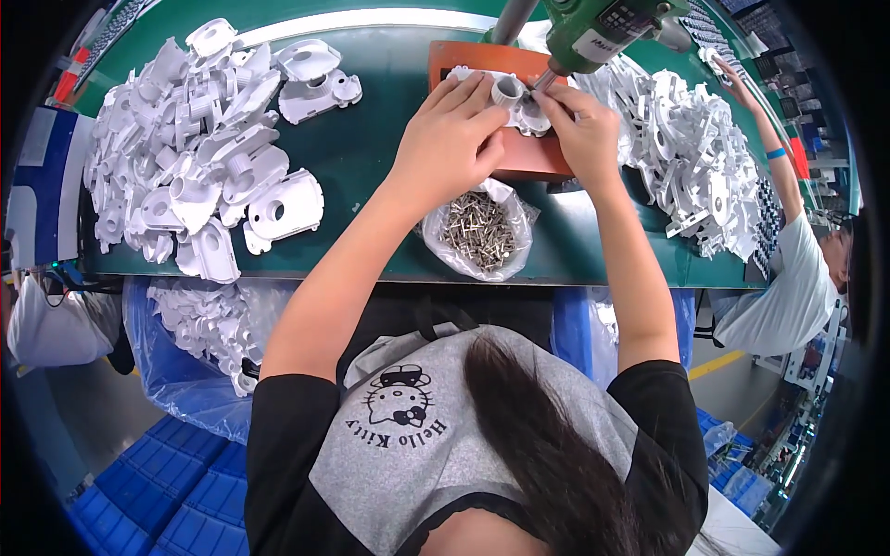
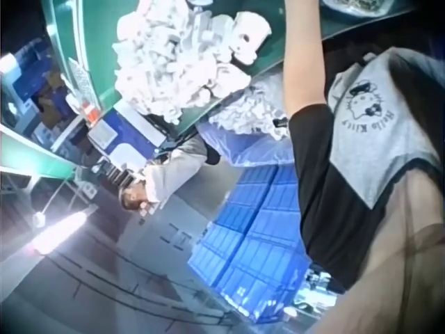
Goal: Assembling small white plastic components using a manual press at an industrial workstation.
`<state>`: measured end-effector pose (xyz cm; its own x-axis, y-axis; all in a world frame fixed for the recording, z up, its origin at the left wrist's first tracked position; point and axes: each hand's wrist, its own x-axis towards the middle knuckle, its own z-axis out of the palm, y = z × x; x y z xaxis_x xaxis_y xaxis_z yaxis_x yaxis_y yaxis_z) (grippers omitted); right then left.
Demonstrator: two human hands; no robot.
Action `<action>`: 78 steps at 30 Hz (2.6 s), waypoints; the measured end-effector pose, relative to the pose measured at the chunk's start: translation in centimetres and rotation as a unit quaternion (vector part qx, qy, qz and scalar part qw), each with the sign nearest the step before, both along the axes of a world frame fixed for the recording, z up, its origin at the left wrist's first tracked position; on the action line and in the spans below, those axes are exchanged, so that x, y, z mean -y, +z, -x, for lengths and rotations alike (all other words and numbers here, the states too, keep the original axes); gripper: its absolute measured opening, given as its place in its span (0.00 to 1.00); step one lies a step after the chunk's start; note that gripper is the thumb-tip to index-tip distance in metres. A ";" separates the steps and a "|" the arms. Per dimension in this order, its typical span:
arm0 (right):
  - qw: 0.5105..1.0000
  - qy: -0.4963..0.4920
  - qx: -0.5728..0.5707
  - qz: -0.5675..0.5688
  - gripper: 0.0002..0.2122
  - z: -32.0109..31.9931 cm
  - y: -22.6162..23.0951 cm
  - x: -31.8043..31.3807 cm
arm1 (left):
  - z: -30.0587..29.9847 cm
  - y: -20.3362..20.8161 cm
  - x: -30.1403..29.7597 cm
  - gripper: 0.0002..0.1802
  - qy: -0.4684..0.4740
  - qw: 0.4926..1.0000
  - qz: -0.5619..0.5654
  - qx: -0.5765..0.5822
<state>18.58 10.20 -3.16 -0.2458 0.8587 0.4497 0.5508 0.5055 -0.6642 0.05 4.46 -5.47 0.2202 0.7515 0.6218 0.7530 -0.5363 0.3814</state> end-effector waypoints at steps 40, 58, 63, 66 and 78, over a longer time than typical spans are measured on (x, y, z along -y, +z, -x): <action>0.968 0.207 0.118 -0.078 0.05 2.6 -0.1 10.1 | 0.0 -0.4 0.1 0.14 -0.002 1.000 -0.012 0.020; 0.973 0.090 0.016 0.211 0.10 -1.3 2.5 -2.9 | 0.1 -0.3 0.1 0.11 -0.002 1.000 -0.019 0.018; 0.951 0.131 0.045 0.276 0.08 -1.4 3.7 -3.3 | 0.1 -0.3 0.0 0.11 -0.001 1.000 -0.017 0.021; 0.936 0.163 0.059 0.307 0.09 -1.1 3.9 -4.3 | 0.1 -0.3 -0.1 0.11 -0.001 1.000 -0.020 0.019; 0.917 0.189 0.111 0.333 0.10 -1.7 4.8 -6.2 | 0.1 -0.2 -0.1 0.09 0.000 0.999 -0.030 0.027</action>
